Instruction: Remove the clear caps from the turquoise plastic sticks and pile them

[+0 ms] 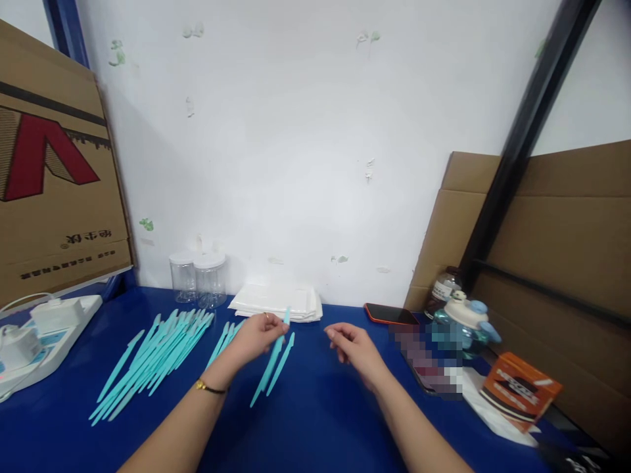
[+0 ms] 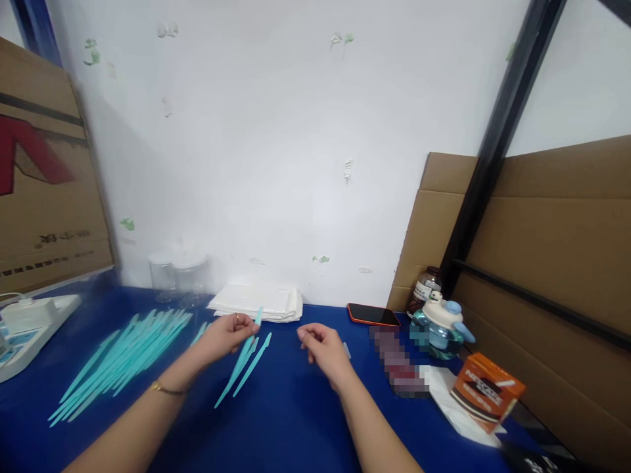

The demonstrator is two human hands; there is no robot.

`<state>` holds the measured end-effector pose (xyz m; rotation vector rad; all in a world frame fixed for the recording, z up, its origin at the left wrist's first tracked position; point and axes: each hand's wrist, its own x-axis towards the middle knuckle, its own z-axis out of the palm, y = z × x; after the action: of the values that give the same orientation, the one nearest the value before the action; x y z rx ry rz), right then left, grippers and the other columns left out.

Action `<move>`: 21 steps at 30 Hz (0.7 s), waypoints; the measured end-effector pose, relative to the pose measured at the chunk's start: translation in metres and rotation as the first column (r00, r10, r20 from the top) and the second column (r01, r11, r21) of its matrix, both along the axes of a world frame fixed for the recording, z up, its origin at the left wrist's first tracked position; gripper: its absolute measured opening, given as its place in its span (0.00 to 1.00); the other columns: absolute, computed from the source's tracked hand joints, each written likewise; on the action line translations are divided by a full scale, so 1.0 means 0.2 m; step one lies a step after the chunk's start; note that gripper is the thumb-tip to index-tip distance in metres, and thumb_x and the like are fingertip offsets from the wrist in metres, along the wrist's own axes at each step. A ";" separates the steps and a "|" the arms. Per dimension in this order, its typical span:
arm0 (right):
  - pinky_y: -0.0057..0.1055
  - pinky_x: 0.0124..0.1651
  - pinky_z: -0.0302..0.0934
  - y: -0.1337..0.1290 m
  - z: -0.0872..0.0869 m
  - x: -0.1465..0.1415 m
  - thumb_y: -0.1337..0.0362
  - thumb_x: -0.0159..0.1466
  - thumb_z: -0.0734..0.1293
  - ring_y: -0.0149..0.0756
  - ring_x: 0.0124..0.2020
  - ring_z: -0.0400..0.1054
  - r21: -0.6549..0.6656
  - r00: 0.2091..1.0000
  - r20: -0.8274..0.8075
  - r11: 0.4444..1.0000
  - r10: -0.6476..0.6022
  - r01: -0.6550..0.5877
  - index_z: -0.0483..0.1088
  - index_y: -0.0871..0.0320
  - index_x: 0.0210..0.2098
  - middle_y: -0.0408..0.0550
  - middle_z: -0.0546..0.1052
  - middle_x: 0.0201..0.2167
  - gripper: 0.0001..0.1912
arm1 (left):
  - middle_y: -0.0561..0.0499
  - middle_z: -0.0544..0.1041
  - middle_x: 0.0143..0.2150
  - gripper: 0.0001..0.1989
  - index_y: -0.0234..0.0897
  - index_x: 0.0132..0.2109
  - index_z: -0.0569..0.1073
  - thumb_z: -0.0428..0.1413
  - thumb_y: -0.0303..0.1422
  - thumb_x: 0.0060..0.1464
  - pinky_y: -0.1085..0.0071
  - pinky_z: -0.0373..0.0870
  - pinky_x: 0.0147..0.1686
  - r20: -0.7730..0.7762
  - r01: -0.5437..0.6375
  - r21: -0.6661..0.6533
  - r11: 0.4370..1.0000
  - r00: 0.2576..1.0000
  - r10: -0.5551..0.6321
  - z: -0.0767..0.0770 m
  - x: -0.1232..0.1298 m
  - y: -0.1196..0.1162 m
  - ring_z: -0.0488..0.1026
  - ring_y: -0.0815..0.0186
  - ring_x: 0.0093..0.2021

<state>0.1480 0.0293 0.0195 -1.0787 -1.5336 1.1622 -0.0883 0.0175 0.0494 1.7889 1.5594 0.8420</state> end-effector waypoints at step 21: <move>0.23 0.16 0.42 0.13 0.08 0.42 0.53 0.50 0.67 0.23 0.12 0.53 -0.006 0.926 0.059 0.927 -0.373 0.374 0.64 0.59 0.21 0.37 0.64 0.14 0.16 | 0.57 0.66 0.16 0.15 0.36 0.28 0.68 0.52 0.45 0.46 0.77 0.56 0.18 -0.063 -0.009 -0.039 0.999 0.998 0.006 -0.04 0.03 -0.01 0.64 0.72 0.16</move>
<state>0.2326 0.0553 0.0349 -1.3571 -1.2865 0.8872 -0.0832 0.0156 0.0415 1.7984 1.6126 0.7596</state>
